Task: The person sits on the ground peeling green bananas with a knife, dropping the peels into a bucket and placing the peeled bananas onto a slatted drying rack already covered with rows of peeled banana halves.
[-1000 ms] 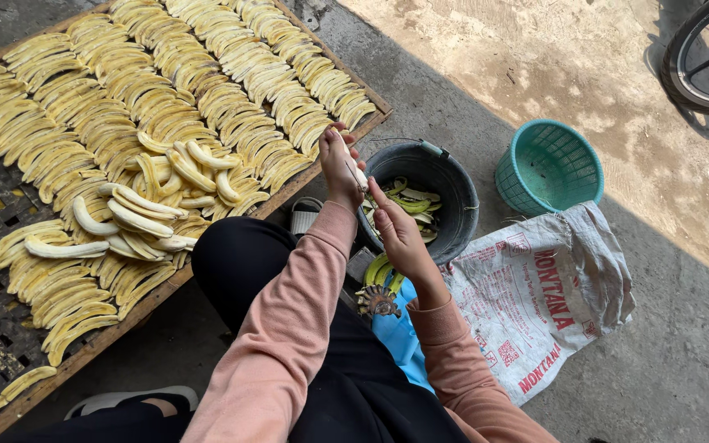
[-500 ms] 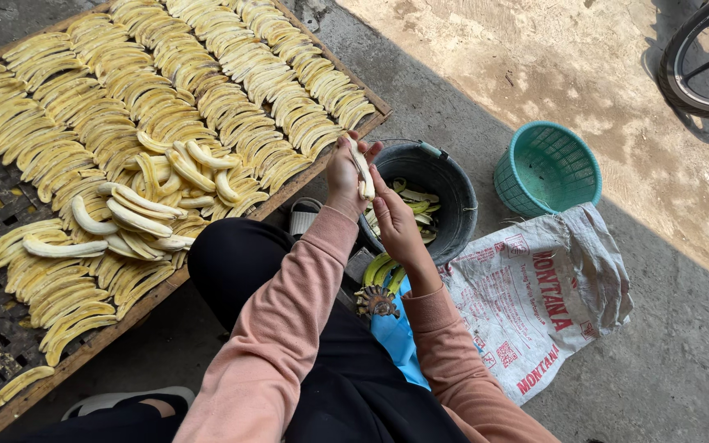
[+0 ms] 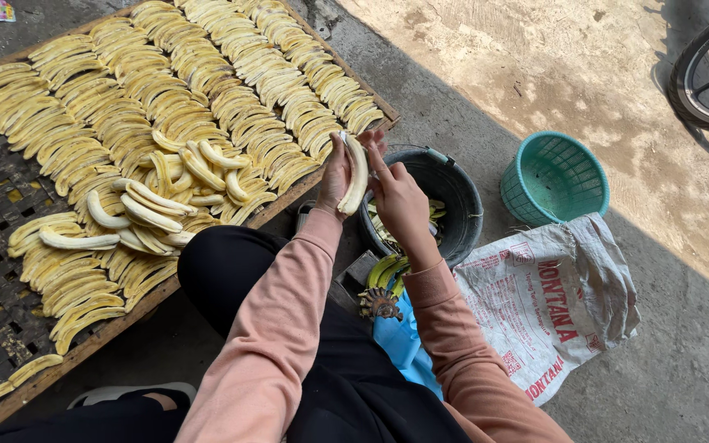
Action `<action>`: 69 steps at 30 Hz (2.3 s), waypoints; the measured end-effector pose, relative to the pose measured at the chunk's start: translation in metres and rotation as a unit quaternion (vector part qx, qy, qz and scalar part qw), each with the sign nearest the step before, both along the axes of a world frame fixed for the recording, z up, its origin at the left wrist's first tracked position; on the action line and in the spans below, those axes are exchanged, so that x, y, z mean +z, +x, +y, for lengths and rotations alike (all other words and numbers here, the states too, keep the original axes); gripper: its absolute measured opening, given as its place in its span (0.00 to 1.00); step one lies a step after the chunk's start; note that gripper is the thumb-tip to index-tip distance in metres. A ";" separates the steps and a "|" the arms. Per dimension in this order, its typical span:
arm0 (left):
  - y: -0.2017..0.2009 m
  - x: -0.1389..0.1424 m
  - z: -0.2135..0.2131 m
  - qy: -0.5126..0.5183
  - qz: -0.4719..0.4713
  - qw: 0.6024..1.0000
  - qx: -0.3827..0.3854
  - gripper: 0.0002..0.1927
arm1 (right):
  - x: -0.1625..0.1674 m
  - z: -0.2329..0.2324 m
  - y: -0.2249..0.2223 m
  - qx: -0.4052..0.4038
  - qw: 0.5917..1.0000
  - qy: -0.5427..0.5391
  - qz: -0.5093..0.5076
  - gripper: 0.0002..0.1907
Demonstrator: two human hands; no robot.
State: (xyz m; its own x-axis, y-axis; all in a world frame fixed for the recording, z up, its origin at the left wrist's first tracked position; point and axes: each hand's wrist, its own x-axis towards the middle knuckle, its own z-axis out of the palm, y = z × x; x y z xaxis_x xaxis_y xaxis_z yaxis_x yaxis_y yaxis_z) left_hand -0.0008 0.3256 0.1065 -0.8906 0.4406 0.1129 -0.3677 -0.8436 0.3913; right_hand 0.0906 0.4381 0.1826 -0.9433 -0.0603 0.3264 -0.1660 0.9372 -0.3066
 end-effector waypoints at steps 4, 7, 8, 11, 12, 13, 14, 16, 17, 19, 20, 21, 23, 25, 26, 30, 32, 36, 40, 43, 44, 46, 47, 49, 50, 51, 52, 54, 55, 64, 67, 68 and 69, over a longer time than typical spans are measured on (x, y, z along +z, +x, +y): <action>-0.017 -0.029 -0.031 -0.134 -0.021 0.990 -0.029 0.15 | 0.009 -0.021 -0.017 -0.020 0.979 0.186 0.080 0.45; -0.037 -0.051 -0.075 -0.002 -0.154 0.987 0.040 0.14 | 0.009 -0.022 -0.028 -0.036 0.984 0.138 0.109 0.46; -0.044 -0.054 -0.098 -0.040 -0.201 0.972 0.117 0.10 | 0.008 -0.016 -0.028 -0.038 0.988 0.110 0.101 0.46; -0.058 -0.045 -0.173 -0.133 -0.269 0.855 0.423 0.13 | -0.002 0.016 -0.017 -0.059 0.996 0.042 0.060 0.46; -0.057 -0.046 -0.192 -0.244 -0.243 0.798 0.496 0.24 | -0.009 0.030 -0.010 -0.071 0.996 0.023 0.040 0.46; -0.059 -0.042 -0.202 -0.195 -0.296 0.804 0.477 0.31 | -0.017 0.046 -0.002 -0.054 0.996 0.004 0.074 0.44; -0.059 -0.042 -0.208 -0.148 -0.349 0.807 0.453 0.38 | -0.029 0.062 0.011 -0.040 0.994 -0.015 0.104 0.43; -0.045 -0.044 -0.185 -0.348 -0.213 0.766 0.497 0.44 | -0.058 0.091 0.037 -0.043 0.990 -0.096 0.096 0.40; -0.037 -0.046 -0.165 -0.433 -0.127 0.760 0.468 0.44 | -0.073 0.104 0.050 -0.057 0.984 -0.158 0.061 0.38; -0.011 -0.055 -0.118 -0.599 0.131 0.732 0.297 0.45 | -0.105 0.121 0.073 -0.098 0.948 -0.303 -0.025 0.36; 0.010 -0.063 -0.092 -0.648 0.254 0.696 0.180 0.45 | -0.121 0.127 0.092 -0.126 0.912 -0.383 -0.080 0.35; 0.032 -0.072 -0.066 -0.670 0.345 0.655 0.060 0.46 | -0.136 0.132 0.107 -0.149 0.866 -0.460 -0.129 0.34; 0.075 -0.089 -0.020 -0.712 0.339 0.599 -0.138 0.52 | -0.166 0.130 0.127 -0.225 0.818 -0.501 -0.169 0.31; 0.109 -0.109 0.007 -0.749 0.259 0.538 -0.287 0.63 | -0.193 0.126 0.146 -0.253 0.801 -0.498 -0.216 0.27; 0.125 -0.119 0.018 -0.750 0.192 0.511 -0.374 0.70 | -0.205 0.123 0.148 -0.248 0.787 -0.514 -0.234 0.25; 0.161 -0.152 0.046 -0.725 0.059 0.572 -0.379 0.71 | -0.226 0.105 0.139 -0.221 0.795 -0.475 -0.305 0.18; 0.160 -0.160 0.048 -0.685 -0.038 0.641 -0.344 0.67 | -0.223 0.100 0.138 -0.214 0.786 -0.503 -0.287 0.21; 0.143 -0.160 0.034 -0.635 -0.074 0.699 -0.320 0.47 | -0.202 0.097 0.145 -0.189 0.775 -0.565 -0.209 0.25; 0.139 -0.159 0.025 -0.539 -0.151 0.761 -0.330 0.14 | -0.163 0.081 0.178 -0.233 0.852 -0.460 -0.089 0.19; 0.140 -0.163 0.027 -0.544 -0.158 0.753 -0.335 0.11 | -0.126 0.063 0.197 -0.199 0.927 -0.313 0.063 0.16; 0.141 -0.164 0.029 -0.544 -0.158 0.751 -0.341 0.11 | -0.113 0.062 0.203 -0.221 0.935 -0.265 0.080 0.16; 0.139 -0.161 0.028 -0.611 -0.033 0.701 -0.368 0.19 | -0.086 0.066 0.207 -0.236 0.937 -0.235 0.107 0.16; 0.139 -0.154 0.026 -0.638 0.031 0.670 -0.378 0.22 | -0.072 0.076 0.204 -0.229 0.933 -0.251 0.116 0.16; 0.137 -0.130 0.026 -0.726 0.203 0.556 -0.351 0.37 | -0.055 0.089 0.193 -0.222 0.905 -0.351 0.095 0.14; 0.137 -0.113 0.026 -0.752 0.279 0.510 -0.311 0.42 | -0.050 0.095 0.184 -0.215 0.873 -0.433 0.065 0.13; 0.139 -0.094 0.023 -0.771 0.340 0.471 -0.260 0.47 | -0.047 0.101 0.175 -0.203 0.835 -0.511 0.035 0.12; 0.142 -0.074 0.022 -0.778 0.390 0.462 -0.170 0.52 | -0.047 0.104 0.166 -0.190 0.830 -0.523 0.039 0.12; 0.147 -0.037 0.026 -0.743 0.479 0.467 0.021 0.64 | -0.057 0.099 0.147 -0.164 0.818 -0.550 0.037 0.12; 0.149 -0.024 0.029 -0.703 0.529 0.467 0.089 0.60 | -0.064 0.094 0.138 -0.136 0.826 -0.544 0.066 0.14; 0.100 -0.011 0.037 -0.670 0.499 0.503 0.224 0.30 | -0.041 0.086 0.096 -0.024 0.768 -0.639 -0.032 0.26; 0.091 -0.006 0.029 -0.675 0.487 0.483 0.272 0.28 | -0.019 0.089 0.094 0.046 0.835 -0.546 -0.050 0.31; 0.090 -0.003 0.027 -0.674 0.495 0.453 0.309 0.26 | -0.013 0.089 0.093 0.048 0.871 -0.487 -0.047 0.32; 0.090 0.000 0.026 -0.672 0.500 0.423 0.345 0.23 | -0.007 0.089 0.092 0.049 0.903 -0.425 -0.045 0.32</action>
